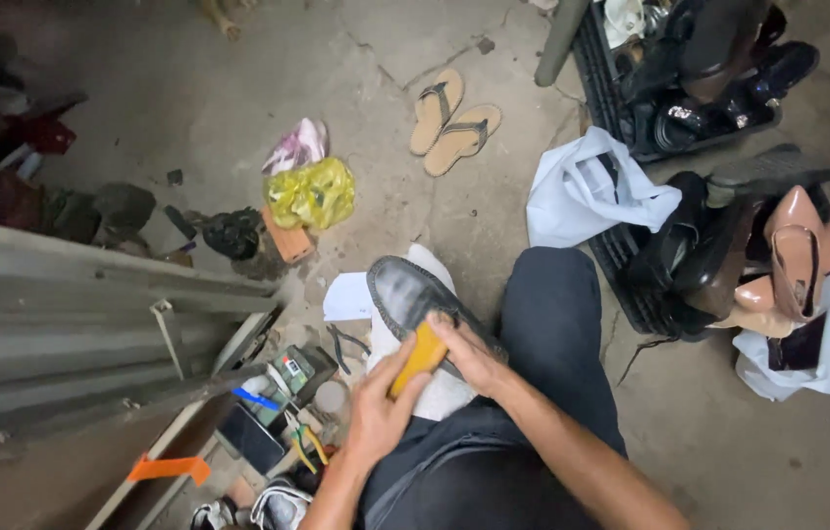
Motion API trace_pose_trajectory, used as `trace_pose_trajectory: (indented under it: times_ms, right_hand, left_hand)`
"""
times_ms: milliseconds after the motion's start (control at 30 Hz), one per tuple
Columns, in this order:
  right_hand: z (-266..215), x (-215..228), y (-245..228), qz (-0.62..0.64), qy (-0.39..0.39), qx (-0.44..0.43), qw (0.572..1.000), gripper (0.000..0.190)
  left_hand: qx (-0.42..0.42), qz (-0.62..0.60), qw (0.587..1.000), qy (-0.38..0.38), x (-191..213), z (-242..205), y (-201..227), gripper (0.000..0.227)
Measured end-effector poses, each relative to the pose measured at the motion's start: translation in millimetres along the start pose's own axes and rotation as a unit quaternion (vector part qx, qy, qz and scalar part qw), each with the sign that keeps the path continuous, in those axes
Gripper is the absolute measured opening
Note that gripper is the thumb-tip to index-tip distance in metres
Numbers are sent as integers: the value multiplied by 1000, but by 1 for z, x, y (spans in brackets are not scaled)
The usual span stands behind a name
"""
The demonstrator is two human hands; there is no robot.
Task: The person sits on the floor and repeatedly brushes a black shoe with a yellow brush. The shoe is held in the left hand and brushed on the upper and sole areas. The person adjusts the shoe's orientation several times to reach different surfaces.
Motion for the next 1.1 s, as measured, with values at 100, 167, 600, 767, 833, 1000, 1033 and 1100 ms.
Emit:
trace_pose_trajectory:
  times_ms: [100, 167, 600, 767, 833, 1000, 1033, 1100]
  right_hand:
    - [-7, -5, -17, 53, 22, -45, 997, 68]
    - [-14, -13, -60, 9, 14, -34, 999, 80]
    - [9, -6, -10, -22, -6, -26, 999, 68]
    - [5, -5, -13, -52, 7, -36, 998, 72]
    - [9, -2, 2, -35, -9, -22, 999, 70]
    - [14, 7, 28, 45, -7, -6, 999, 59]
    - [13, 13, 32, -4, -15, 7, 1000, 59]
    - [10, 10, 19, -51, -24, 18, 998, 60]
  left_hand:
    - [46, 13, 998, -32, 7, 9, -22, 38]
    - [32, 17, 999, 29, 20, 33, -22, 50]
    - [-9, 21, 999, 31, 0, 8, -25, 34]
    - [-12, 73, 994, 76, 20, 29, -40, 46]
    - [-8, 41, 998, 54, 9, 13, -29, 41]
    - [-64, 23, 998, -9, 14, 19, -5, 41]
    - [-62, 49, 997, 25, 21, 29, -13, 43]
    - [-57, 75, 994, 57, 26, 32, -21, 45]
Point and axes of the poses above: each hand's wrist, its own z-axis towards the middle knuckle, its own x-axis out of the back of the hand, y = z × x, the point moved 2 cm from there along z, towards the middle knuckle, and after that the axes turned 2 degrees about -z, right-handed, at the moved point
